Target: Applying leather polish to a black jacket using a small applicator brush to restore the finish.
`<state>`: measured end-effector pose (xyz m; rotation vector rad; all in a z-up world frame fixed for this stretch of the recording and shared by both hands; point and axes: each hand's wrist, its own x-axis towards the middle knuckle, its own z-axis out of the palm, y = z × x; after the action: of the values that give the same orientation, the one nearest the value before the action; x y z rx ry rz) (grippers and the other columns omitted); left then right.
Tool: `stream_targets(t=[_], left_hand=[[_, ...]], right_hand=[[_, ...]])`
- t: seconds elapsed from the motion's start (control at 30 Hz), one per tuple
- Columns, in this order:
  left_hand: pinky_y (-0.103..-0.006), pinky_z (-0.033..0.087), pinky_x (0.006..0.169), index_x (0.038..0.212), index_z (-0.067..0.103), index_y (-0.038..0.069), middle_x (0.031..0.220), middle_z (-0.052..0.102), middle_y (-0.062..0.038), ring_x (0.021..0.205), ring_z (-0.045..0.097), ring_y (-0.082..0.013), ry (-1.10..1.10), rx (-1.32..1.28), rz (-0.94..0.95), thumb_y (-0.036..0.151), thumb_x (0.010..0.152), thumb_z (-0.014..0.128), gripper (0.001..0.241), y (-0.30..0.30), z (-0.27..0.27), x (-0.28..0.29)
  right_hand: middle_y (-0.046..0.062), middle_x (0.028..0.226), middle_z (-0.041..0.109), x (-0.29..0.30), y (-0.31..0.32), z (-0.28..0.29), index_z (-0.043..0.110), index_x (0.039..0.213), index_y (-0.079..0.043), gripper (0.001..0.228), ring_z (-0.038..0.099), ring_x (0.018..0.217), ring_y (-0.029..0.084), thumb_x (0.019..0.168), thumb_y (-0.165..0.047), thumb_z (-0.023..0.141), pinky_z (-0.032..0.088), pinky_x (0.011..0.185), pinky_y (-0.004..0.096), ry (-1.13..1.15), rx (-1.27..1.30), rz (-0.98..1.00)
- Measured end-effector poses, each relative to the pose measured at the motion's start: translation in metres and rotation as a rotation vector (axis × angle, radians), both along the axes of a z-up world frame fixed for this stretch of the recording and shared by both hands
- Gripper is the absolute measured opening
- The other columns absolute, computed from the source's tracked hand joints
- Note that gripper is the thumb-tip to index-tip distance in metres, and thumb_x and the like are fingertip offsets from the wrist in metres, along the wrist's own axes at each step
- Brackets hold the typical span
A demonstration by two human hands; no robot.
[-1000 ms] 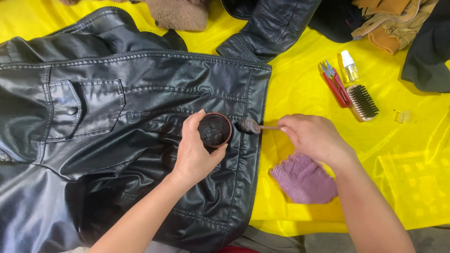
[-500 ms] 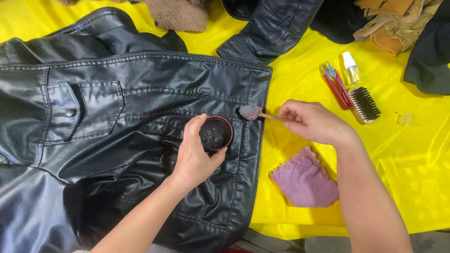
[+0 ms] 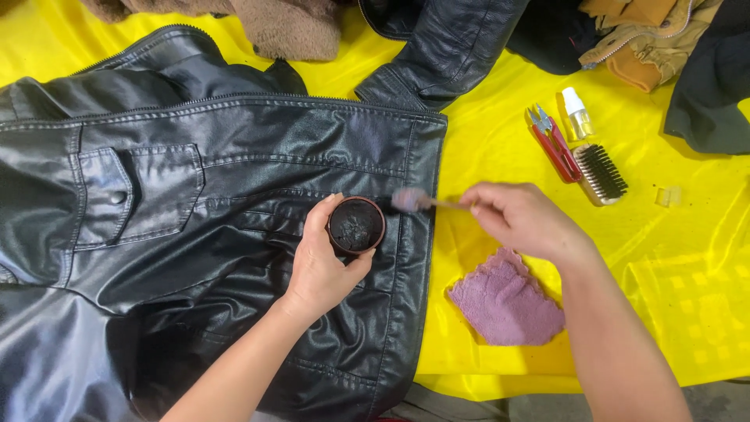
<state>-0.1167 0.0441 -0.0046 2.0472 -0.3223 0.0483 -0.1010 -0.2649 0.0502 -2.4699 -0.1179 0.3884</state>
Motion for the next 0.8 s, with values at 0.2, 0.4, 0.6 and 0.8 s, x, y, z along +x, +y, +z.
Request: stream_targets(t=[0.2,0.4,0.6,0.8], left_hand=[[-0.0635,0.049,0.103,0.147,0.033,0.002,0.143,0.048,-0.026,0.129,0.054,-0.053,-0.013,-0.011,0.009,0.001,0.07,0.084,0.092,-0.002,-0.003,0.0],[-0.0616,0.049,0.105,0.147,0.035,0.001,0.143,0.049,-0.025,0.13,0.054,-0.0503,-0.048,0.021,0.006,0.004,0.071,0.085,0.091,0.0,-0.011,-0.001],[-0.062,0.048,0.105,0.147,0.037,0.0,0.142,0.048,-0.026,0.131,0.054,-0.0505,-0.09,0.015,-0.006,0.003,0.069,0.086,0.092,-0.002,-0.015,0.0],[-0.0595,0.05,0.104,0.147,0.038,0.0,0.143,0.048,-0.025,0.131,0.054,-0.0487,-0.051,0.054,0.0,0.005,0.069,0.086,0.092,-0.001,-0.012,0.002]], right_hand=[[0.007,0.093,0.079,-0.006,0.006,-0.007,0.077,0.105,-0.022,0.02,0.075,0.092,0.03,0.092,-0.013,0.063,0.062,0.082,0.044,-0.054,-0.031,0.087],[0.006,0.097,0.078,0.006,0.006,-0.014,0.078,0.105,-0.022,0.018,0.075,0.096,0.029,0.092,-0.015,0.068,0.06,0.085,0.043,-0.13,-0.056,0.064],[0.005,0.102,0.078,0.021,-0.001,-0.032,0.075,0.115,-0.024,0.021,0.074,0.099,0.03,0.101,-0.02,0.06,0.059,0.085,0.045,-0.203,-0.17,0.011],[0.01,0.094,0.077,0.016,0.008,-0.02,0.071,0.12,-0.021,0.024,0.074,0.095,0.034,0.103,-0.024,0.055,0.058,0.085,0.048,-0.099,-0.122,-0.035]])
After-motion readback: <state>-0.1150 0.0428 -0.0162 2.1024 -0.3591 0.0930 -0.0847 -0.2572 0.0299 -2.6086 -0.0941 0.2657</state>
